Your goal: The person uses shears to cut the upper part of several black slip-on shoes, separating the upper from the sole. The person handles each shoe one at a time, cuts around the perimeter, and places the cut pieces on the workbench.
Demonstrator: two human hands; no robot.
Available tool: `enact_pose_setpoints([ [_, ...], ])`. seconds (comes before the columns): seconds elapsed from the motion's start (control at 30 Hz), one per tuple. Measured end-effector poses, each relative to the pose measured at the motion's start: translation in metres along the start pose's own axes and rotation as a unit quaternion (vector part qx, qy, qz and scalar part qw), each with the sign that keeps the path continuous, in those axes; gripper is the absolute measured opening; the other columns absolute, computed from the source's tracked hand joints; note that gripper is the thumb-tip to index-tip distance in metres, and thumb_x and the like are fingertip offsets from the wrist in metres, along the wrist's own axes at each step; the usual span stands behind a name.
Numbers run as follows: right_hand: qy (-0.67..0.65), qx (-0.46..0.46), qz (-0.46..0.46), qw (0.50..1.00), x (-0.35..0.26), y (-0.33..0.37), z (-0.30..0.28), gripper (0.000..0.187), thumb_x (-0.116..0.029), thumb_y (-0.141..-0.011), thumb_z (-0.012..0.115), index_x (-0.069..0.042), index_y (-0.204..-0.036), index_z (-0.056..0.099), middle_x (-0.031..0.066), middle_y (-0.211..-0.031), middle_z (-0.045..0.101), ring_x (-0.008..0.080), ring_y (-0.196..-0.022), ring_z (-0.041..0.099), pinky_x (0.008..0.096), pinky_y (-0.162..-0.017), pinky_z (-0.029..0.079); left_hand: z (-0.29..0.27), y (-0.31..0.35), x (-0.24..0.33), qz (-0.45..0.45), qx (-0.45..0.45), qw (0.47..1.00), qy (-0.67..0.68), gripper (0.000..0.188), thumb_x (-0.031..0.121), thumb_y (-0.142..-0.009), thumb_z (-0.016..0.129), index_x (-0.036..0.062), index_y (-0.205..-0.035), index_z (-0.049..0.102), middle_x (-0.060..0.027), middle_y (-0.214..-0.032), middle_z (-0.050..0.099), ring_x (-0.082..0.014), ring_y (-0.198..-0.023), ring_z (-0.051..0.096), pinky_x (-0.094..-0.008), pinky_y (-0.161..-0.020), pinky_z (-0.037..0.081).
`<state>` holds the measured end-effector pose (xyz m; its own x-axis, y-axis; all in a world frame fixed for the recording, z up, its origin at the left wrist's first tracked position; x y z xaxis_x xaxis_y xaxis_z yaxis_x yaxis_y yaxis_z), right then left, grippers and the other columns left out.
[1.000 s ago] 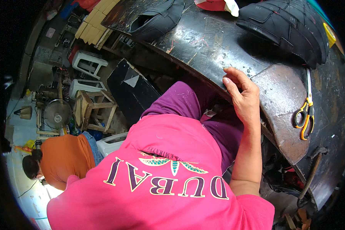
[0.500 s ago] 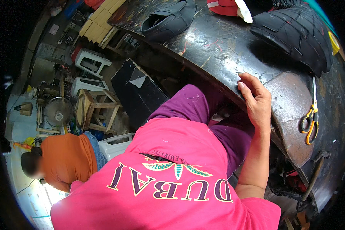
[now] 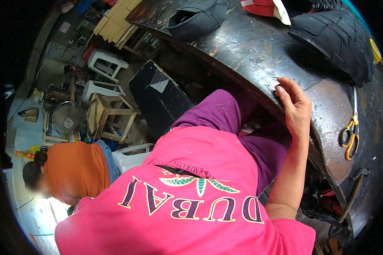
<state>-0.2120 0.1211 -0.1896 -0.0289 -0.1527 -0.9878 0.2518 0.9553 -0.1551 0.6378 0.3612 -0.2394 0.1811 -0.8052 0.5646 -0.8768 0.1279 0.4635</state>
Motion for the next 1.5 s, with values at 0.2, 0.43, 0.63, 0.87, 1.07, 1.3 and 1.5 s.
enact_pose_setpoints([
  [0.2,0.036,0.01,-0.012,0.999,0.0,-0.002,-0.002,0.027,-0.009,-0.098,0.067,0.001,-0.123,0.068,0.005,-0.108,0.071,0.011,-0.093,0.065,0.0257,-0.087,0.052,-0.006,-0.002,-0.001,0.003,-0.002,1.0,-0.001,0.03,0.025,-0.09,0.069,0.0048,-0.111,0.074,-0.0226,-0.107,0.073,-0.04,-0.095,0.07,-0.0502,-0.09,0.055],
  [0.43,0.019,-0.004,-0.009,1.0,0.002,-0.002,-0.003,0.027,-0.009,-0.099,0.067,0.002,-0.124,0.068,0.005,-0.11,0.07,0.011,-0.094,0.065,0.0256,-0.088,0.052,-0.009,-0.006,0.001,0.008,0.0,1.0,-0.004,0.03,0.025,-0.09,0.069,0.0049,-0.111,0.074,-0.0229,-0.106,0.073,-0.0403,-0.095,0.07,-0.0502,-0.089,0.055],
  [0.63,0.006,-0.002,-0.011,1.0,0.004,-0.003,-0.002,0.027,-0.009,-0.099,0.067,0.001,-0.124,0.068,0.0051,-0.111,0.07,0.0115,-0.095,0.065,0.0262,-0.088,0.052,-0.011,-0.012,0.004,0.015,0.001,1.0,-0.008,0.029,0.026,-0.09,0.069,0.005,-0.11,0.074,-0.0231,-0.106,0.073,-0.0405,-0.095,0.07,-0.0501,-0.089,0.055],
  [0.87,0.008,0.006,-0.012,1.0,0.002,-0.002,-0.002,0.027,-0.009,-0.098,0.067,0.001,-0.123,0.068,0.0051,-0.111,0.07,0.0115,-0.094,0.065,0.0266,-0.087,0.053,-0.01,-0.017,0.01,0.02,-0.002,1.0,-0.009,0.029,0.026,-0.09,0.069,0.0051,-0.11,0.074,-0.0234,-0.105,0.073,-0.0407,-0.094,0.07,-0.0501,-0.088,0.055],
  [1.07,0.008,0.016,-0.004,1.0,-0.001,-0.001,-0.001,0.027,-0.009,-0.098,0.068,0.001,-0.122,0.069,0.0048,-0.109,0.071,0.0112,-0.092,0.065,0.026,-0.086,0.052,-0.001,-0.025,0.017,0.024,-0.013,1.0,-0.006,0.029,0.026,-0.089,0.069,0.0052,-0.109,0.074,-0.0237,-0.105,0.073,-0.041,-0.094,0.07,-0.0501,-0.088,0.055],
  [1.3,0.019,0.023,-0.003,1.0,-0.003,-0.001,0.0,0.027,-0.009,-0.099,0.067,0.002,-0.124,0.067,0.0057,-0.11,0.07,0.0116,-0.093,0.066,0.0263,-0.087,0.053,0.0,-0.025,0.011,0.018,-0.021,0.999,-0.02,0.029,0.026,-0.089,0.069,0.0054,-0.109,0.074,-0.024,-0.104,0.073,-0.0412,-0.093,0.07,-0.05,-0.087,0.055],
  [1.5,0.013,0.033,0.0,0.999,-0.004,0.003,0.001,0.025,-0.006,-0.097,0.067,0.003,-0.121,0.069,0.0059,-0.109,0.072,0.0121,-0.099,0.065,0.0264,-0.089,0.052,0.013,-0.014,-0.024,-0.014,-0.058,0.993,-0.103,0.029,0.026,-0.089,0.069,0.0055,-0.108,0.074,-0.0242,-0.103,0.073,-0.0415,-0.093,0.07,-0.05,-0.087,0.055],
])
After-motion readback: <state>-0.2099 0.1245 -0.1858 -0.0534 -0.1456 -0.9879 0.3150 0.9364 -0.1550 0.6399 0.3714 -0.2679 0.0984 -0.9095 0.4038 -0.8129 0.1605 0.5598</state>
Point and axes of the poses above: each hand's wrist, its own y-axis away from the middle knuckle, its own z-axis out of the palm, x = y × z, the point moved 5 cm from there along -y, towards the middle knuckle
